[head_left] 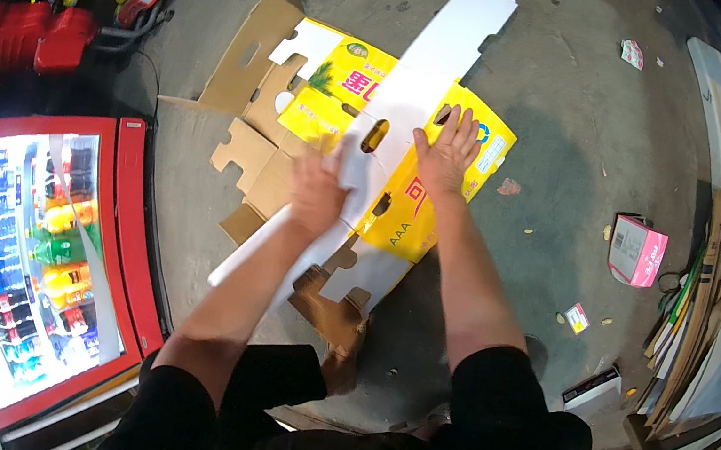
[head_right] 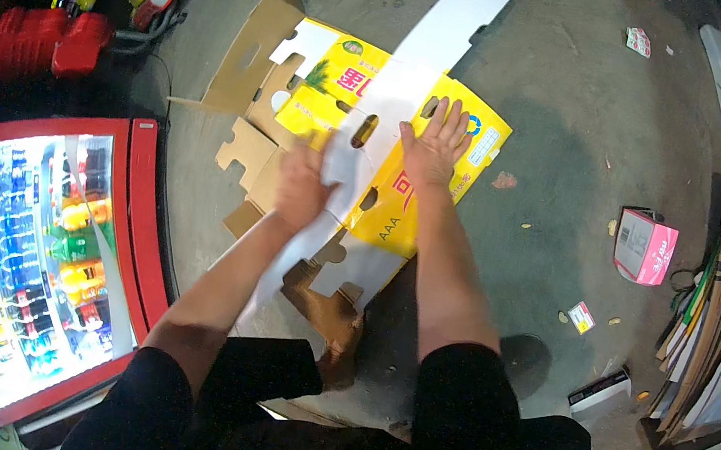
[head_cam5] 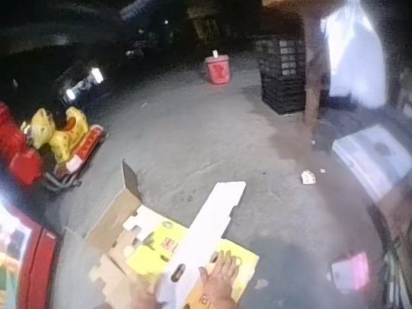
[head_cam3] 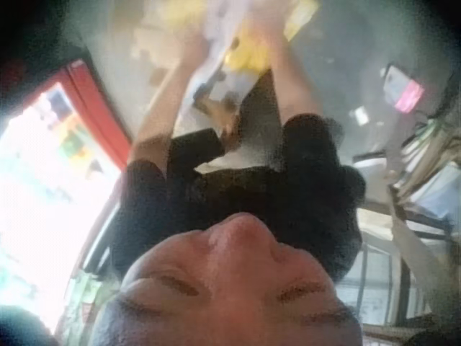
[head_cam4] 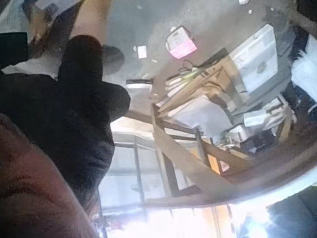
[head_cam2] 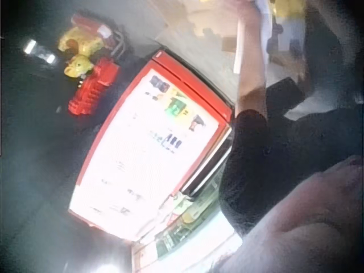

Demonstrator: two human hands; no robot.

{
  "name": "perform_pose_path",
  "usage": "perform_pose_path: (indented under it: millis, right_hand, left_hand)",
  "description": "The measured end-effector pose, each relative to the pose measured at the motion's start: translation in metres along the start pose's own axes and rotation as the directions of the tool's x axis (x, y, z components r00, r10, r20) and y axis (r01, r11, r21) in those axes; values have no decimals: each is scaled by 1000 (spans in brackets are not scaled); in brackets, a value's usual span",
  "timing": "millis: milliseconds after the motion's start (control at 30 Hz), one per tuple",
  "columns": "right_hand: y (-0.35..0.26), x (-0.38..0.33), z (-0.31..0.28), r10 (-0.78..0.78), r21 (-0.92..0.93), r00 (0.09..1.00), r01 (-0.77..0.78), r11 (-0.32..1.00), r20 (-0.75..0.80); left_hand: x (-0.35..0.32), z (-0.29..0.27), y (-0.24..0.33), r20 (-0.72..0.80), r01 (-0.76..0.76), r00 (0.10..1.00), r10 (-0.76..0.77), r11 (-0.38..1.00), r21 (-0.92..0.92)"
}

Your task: The person assembles a flat-packed cardboard box by folding and interlocking its flaps. They manipulate the box on the floor, aligning tabs and slots to form a rectangular container. The person then places the assembled box on a table next to fruit displays.

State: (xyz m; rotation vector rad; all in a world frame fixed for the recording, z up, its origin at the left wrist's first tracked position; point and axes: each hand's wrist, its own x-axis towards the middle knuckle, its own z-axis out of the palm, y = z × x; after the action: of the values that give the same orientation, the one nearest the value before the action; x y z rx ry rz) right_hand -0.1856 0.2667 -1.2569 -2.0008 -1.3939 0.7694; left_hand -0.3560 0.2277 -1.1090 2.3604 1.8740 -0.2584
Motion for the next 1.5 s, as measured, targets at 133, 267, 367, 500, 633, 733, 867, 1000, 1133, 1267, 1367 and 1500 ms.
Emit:
perform_pose_path:
  millis: [133,267,367,500,633,733,867,1000,1133,1267,1367,1500]
  right_hand:
    - [-2,-5,-25,-35,-57,996,39,998,76]
    - [8,-7,-39,-91,-129,967,124,984,237]
    - [29,-7,-46,-97,-224,951,167,960,295]
    - [28,-9,-40,-50,-259,941,143,955,336]
    - [24,-4,-26,-23,-327,956,123,937,293]
    - [24,0,-13,-4,-376,958,117,919,287]
    - [19,9,-16,55,-460,932,124,879,358]
    - [20,43,-54,12,-491,939,168,855,342]
    - [33,64,-74,218,-465,903,-23,885,370]
    - [32,60,-93,202,-443,911,-24,896,360]
    - [31,59,-122,301,-365,879,-161,917,369]
    - [64,25,-130,286,-317,915,-192,929,285]
  left_hand:
    - [-49,40,74,193,-258,942,273,961,-101]
    - [-47,74,67,188,-261,952,240,961,95]
    - [-36,87,56,221,-271,944,245,958,96]
    - [-28,100,44,255,-293,930,263,952,86]
    - [-18,121,33,228,-337,919,321,941,31]
    - [-10,134,24,263,-347,906,332,938,9]
    - [-10,138,25,313,-326,900,302,945,25]
    - [-7,133,24,365,-305,891,271,952,37]
    - [-5,120,25,428,-279,870,244,960,20]
    - [-9,121,26,392,-258,888,242,966,-12]
    - [-6,113,12,326,-338,888,323,941,-12]
    - [-1,94,-1,333,-469,831,446,883,-12]
